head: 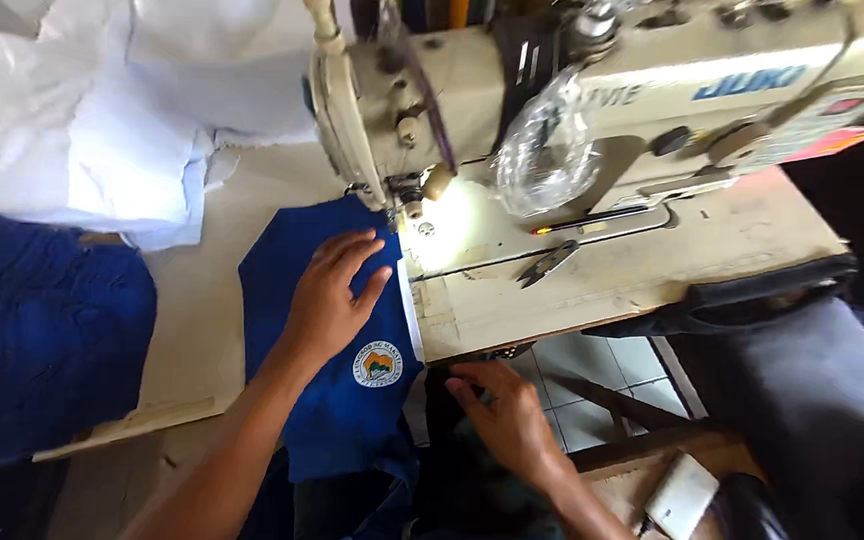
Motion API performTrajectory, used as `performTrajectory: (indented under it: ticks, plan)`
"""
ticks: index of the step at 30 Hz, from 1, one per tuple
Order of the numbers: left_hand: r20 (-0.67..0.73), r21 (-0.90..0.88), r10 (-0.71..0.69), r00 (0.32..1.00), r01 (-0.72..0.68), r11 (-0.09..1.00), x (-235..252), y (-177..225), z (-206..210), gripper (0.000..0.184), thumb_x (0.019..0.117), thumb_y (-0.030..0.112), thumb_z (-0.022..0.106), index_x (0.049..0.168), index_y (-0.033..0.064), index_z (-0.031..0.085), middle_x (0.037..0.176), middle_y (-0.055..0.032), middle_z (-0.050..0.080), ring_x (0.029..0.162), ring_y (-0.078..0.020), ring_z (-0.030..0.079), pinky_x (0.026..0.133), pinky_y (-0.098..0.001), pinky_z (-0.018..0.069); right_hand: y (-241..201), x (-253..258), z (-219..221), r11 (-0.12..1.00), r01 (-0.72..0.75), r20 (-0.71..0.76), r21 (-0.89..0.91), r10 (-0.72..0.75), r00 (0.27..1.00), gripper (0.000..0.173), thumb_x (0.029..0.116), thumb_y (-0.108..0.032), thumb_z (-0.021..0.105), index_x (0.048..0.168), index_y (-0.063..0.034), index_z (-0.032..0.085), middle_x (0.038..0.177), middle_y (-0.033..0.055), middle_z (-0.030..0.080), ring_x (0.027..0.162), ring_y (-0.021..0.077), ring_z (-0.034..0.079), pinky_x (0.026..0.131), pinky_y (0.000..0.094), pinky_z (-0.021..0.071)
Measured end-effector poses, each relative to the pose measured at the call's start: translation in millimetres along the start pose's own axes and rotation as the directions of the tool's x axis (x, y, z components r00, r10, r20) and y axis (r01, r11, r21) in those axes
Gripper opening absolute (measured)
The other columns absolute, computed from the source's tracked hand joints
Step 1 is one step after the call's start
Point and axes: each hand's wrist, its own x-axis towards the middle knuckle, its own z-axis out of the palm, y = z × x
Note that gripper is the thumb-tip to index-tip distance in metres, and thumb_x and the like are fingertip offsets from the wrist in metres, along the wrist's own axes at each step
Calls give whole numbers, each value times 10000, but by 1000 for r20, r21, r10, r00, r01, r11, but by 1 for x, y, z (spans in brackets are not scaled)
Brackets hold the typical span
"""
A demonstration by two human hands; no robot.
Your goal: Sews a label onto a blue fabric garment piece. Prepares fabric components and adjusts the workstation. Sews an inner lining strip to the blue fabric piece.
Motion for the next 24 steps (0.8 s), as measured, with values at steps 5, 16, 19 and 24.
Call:
performTrajectory:
  ticks: [5,16,19,24]
  plan:
    - [-164,-214,20,986,-56,975,-53,46,-7,276,1010,258,648,1150,49,762,1258,-113,716,1222,-204,658,1031,-385,554,-37,48,-101,932,297,-227,-206,-341,912,191,1012,-179,630,1073,-57,764,991,26,754,896,74,716,806,273,618]
    - [-185,-467,-46,982,-47,883,-31,108,14,293,1040,249,594,1181,32,732,1118,-63,748,1024,-104,716,901,-313,606,-133,165,-161,610,306,234,-731,-196,952,202,992,-118,597,1147,-99,725,1024,174,726,981,413,694,800,626,520]
    - [-188,-514,-45,981,-59,856,-22,125,18,279,1042,245,592,1183,53,736,1129,-38,747,1029,-84,710,899,-295,604,-135,175,-154,503,331,294,-798,-154,943,182,1001,-89,571,1084,-72,731,982,211,702,973,442,682,768,615,520]
    - [-210,-567,-55,976,-76,820,-30,129,16,262,1042,220,596,1170,40,736,1107,-29,754,1012,-83,720,900,-283,615,-129,178,-166,581,373,226,-724,-311,923,199,986,-71,576,1074,-92,754,1003,155,746,983,392,711,816,621,530]
